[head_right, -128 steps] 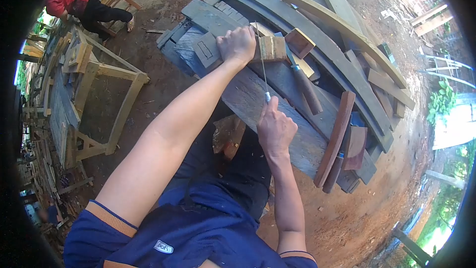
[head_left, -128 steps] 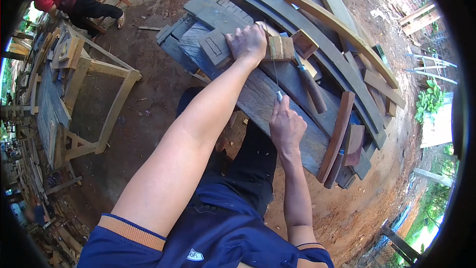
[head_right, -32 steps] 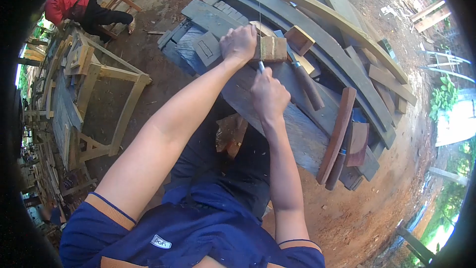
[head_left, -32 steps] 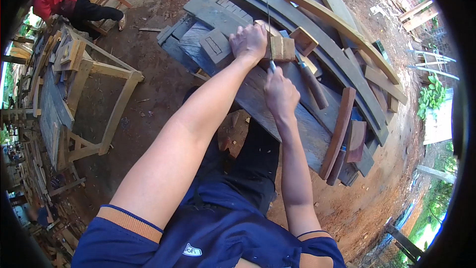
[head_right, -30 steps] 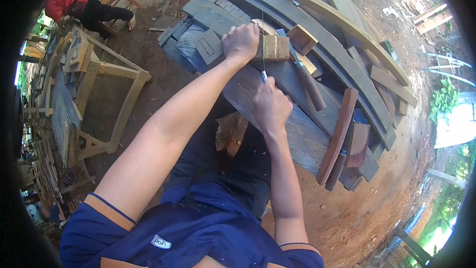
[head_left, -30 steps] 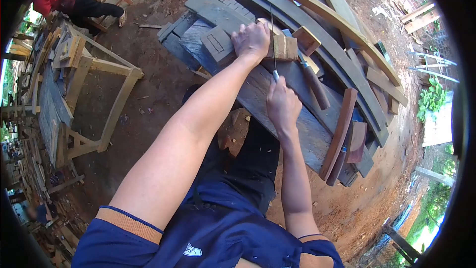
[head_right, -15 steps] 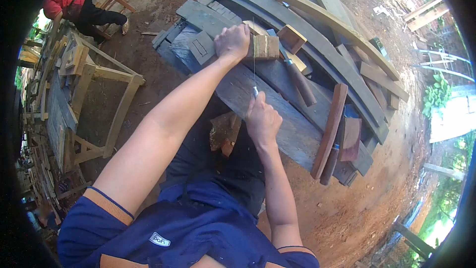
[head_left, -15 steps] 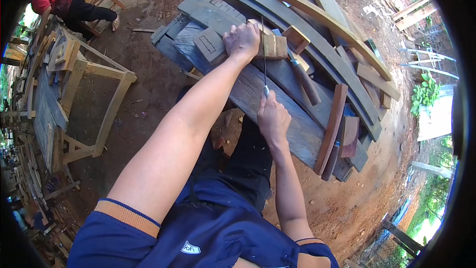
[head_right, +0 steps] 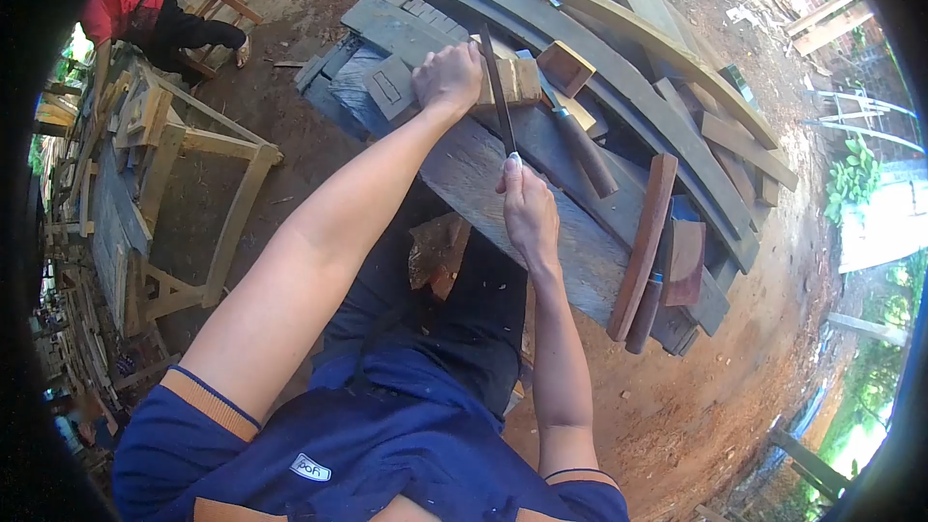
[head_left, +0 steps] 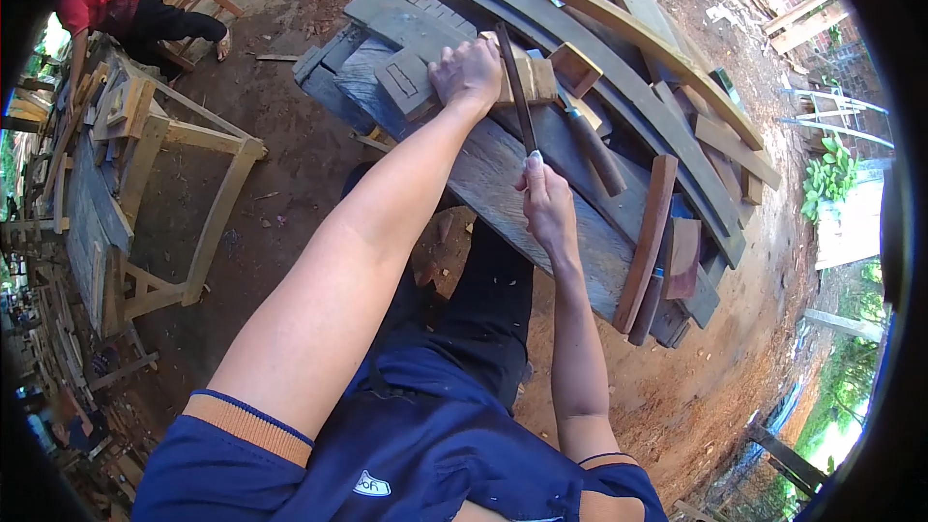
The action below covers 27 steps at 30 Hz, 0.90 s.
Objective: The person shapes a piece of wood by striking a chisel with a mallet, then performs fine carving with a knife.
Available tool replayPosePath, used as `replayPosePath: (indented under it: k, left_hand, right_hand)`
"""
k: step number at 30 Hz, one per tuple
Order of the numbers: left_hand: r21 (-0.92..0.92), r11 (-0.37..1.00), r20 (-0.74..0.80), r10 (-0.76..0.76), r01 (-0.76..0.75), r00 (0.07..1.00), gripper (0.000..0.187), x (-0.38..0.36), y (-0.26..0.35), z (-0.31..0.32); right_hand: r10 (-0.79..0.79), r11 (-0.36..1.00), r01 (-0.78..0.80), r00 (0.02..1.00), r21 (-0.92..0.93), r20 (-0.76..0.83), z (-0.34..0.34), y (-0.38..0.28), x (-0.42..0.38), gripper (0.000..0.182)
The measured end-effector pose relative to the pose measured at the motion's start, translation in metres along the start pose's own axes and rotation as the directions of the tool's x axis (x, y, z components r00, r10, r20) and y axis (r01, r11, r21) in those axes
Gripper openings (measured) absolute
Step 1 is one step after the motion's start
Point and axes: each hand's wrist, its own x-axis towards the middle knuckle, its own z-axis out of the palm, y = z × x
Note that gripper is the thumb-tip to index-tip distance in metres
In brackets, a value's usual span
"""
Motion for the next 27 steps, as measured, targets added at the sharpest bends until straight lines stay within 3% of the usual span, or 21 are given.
replayPosePath:
  k: [9,11,15,17,21,23,27]
  left_hand:
    - [-0.036,0.998,0.039,-0.046,0.047,0.998,0.039,0.000,0.001,0.000]
    - [-0.014,1.000,-0.004,-0.002,0.002,1.000,0.044,0.000,-0.001,0.001]
    - [-0.018,1.000,-0.011,0.007,-0.007,1.000,0.043,0.000,-0.002,0.000]
    - [-0.014,1.000,-0.012,0.009,-0.010,1.000,0.043,-0.001,-0.003,0.002]
    - [-0.007,1.000,-0.017,0.005,-0.005,1.000,0.044,0.001,0.000,0.000]
    - [-0.010,1.000,-0.004,-0.009,0.009,1.000,0.044,-0.003,0.002,0.001]
    - [-0.014,1.000,0.005,0.018,-0.017,1.000,0.044,0.001,-0.001,0.000]
  right_hand:
    - [0.019,1.000,-0.021,0.997,-0.019,-0.078,0.013,0.006,-0.004,0.055]
    - [-0.140,0.990,0.142,0.975,0.000,-0.173,0.017,0.013,-0.003,0.050]
    - [-0.077,0.997,0.081,0.987,0.020,-0.138,0.011,0.002,0.001,0.050]
    - [0.057,0.996,-0.057,0.998,0.062,-0.008,0.005,-0.010,0.021,0.054]
    - [-0.026,1.000,0.027,0.992,0.009,-0.120,0.019,-0.016,0.057,0.054]
    - [-0.027,0.972,0.032,0.999,0.231,-0.027,0.017,-0.010,0.054,0.052]
    - [-0.011,0.979,0.011,1.000,0.203,-0.003,0.011,-0.001,0.013,0.050]
